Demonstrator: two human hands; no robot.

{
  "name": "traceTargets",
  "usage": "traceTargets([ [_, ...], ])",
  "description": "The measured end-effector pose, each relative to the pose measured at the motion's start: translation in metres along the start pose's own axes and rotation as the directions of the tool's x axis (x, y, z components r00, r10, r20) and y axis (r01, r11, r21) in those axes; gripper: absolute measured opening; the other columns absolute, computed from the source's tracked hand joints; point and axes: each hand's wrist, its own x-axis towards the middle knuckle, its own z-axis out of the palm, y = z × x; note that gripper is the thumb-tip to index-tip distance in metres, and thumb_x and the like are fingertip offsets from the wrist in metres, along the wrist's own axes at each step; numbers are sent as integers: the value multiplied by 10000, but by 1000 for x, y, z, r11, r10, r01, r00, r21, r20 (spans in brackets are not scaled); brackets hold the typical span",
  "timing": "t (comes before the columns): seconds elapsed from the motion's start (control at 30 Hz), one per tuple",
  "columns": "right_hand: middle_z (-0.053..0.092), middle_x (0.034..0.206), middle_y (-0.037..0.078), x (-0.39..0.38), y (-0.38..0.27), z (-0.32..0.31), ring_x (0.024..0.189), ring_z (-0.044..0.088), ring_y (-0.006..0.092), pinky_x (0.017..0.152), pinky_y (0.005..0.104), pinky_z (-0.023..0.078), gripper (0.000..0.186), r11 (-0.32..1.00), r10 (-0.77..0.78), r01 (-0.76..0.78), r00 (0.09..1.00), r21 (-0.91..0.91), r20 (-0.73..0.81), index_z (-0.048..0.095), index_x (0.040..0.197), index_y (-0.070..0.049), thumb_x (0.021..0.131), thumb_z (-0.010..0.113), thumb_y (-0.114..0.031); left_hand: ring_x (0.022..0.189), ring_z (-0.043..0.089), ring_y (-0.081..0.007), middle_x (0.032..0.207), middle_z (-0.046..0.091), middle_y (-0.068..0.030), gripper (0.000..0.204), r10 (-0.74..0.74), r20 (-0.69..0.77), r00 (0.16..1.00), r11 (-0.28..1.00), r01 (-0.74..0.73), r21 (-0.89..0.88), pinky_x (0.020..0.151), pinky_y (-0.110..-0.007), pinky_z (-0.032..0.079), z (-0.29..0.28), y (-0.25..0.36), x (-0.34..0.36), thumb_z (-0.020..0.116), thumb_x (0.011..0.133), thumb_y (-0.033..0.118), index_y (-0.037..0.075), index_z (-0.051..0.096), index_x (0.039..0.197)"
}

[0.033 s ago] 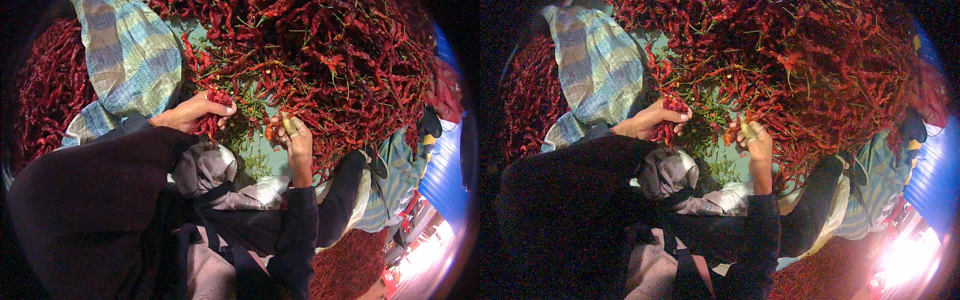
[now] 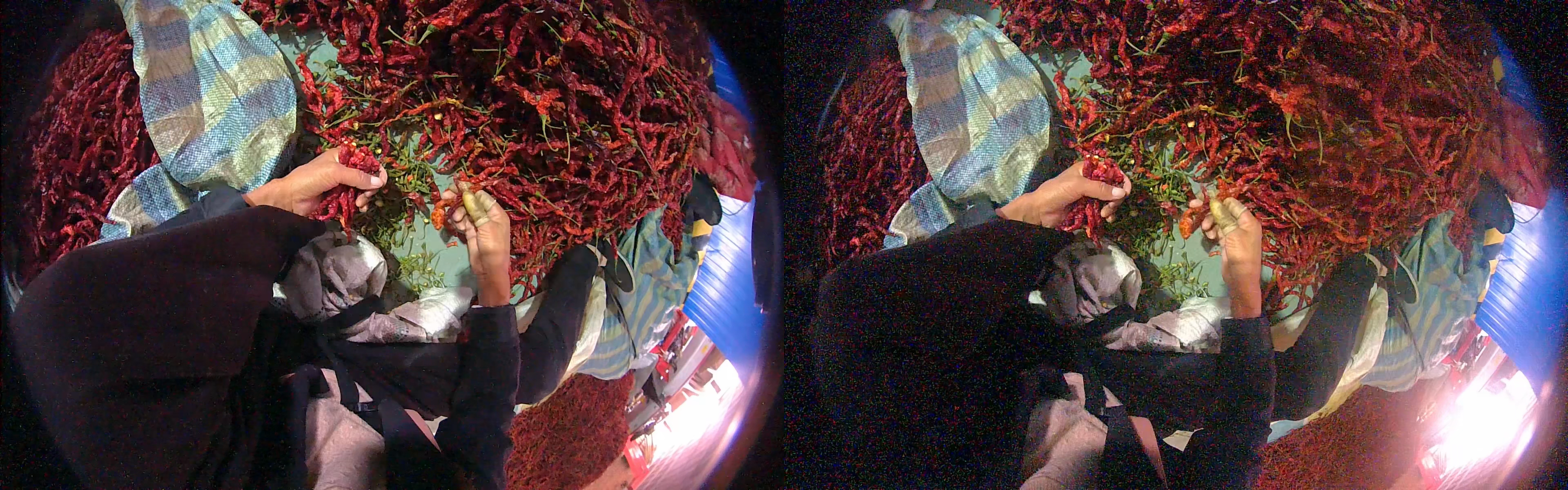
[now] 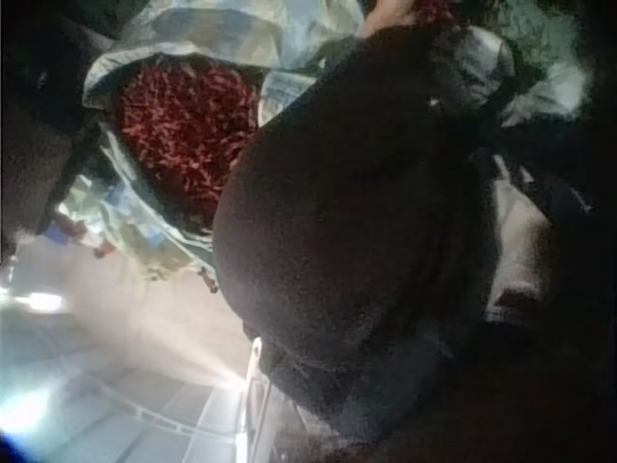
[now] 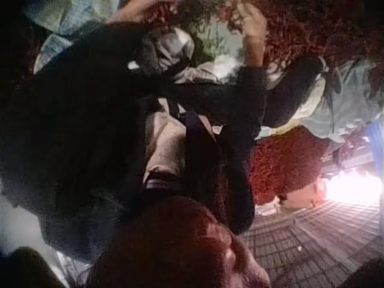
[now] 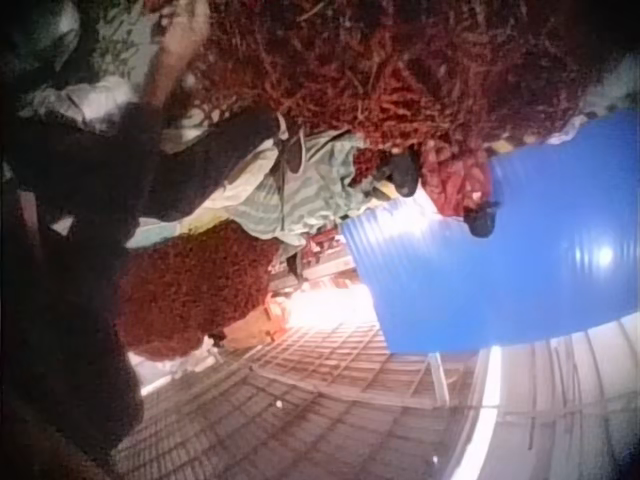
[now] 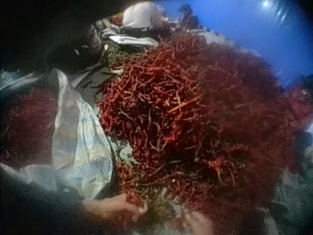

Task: The person sits on the ground and removes stems from dried red chilies by hand. They pick up chilies from a large pile, pull off the green stems, and place the de-stemmed chilies into a separate pile.

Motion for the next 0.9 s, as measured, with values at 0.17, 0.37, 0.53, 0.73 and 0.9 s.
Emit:
traceTargets([
  [0.17, 594, 974, 68, -1, 2, 5, 615, 442, 56, 524, 199, 362, 193, 951, -35, 21, 999, 307, 39, 548, 1012, 1, 874, 509, -128, 555, 494, -90, 652, 511, -9, 124, -8, 30, 999, 1000, 9, -7, 522, -220, 388, -3, -3, 6, 615, 753, 87, 19, 540, 824],
  [0.37, 563, 854, 11, 5, 5, 35, 589, 389, 46, 518, 202, 330, 160, 981, -24, 4, 995, 195, 99, 558, 964, -1, 871, 522, -125, 589, 517, -83, 688, 539, -12, 166, -58, 47, 997, 998, 56, 36, 544, -222, 411, 6, 2, 14, 635, 751, 100, 17, 558, 872],
  [0.53, 526, 778, -29, 7, -6, 68, 629, 430, 42, 553, 190, 339, 146, 983, -81, 106, 983, -150, 164, 567, 952, -24, 856, 549, -132, 609, 562, -109, 739, 593, -34, 217, -100, 102, 990, 994, 105, -42, 554, -237, 462, 14, 10, 12, 666, 731, 79, 17, 569, 915],
  [0.73, 562, 869, 33, 7, 2, 60, 746, 514, 74, 624, 200, 408, 240, 986, -75, 73, 997, -147, -6, 529, 1020, 3, 851, 566, -163, 674, 603, -136, 797, 622, -62, 268, -14, -14, 1000, 989, 12, -146, 616, -266, 501, 10, 4, 15, 661, 711, 11, 10, 551, 954],
  [0.9, 577, 894, 80, 0, 10, 77, 818, 558, 132, 730, 252, 457, 261, 944, 5, 25, 996, -328, 91, 505, 1026, 43, 803, 600, -53, 634, 560, -117, 712, 589, -36, 189, -14, -29, 999, 999, 13, -47, 601, -251, 460, 0, -6, 17, 668, 715, 51, 22, 568, 873],
])
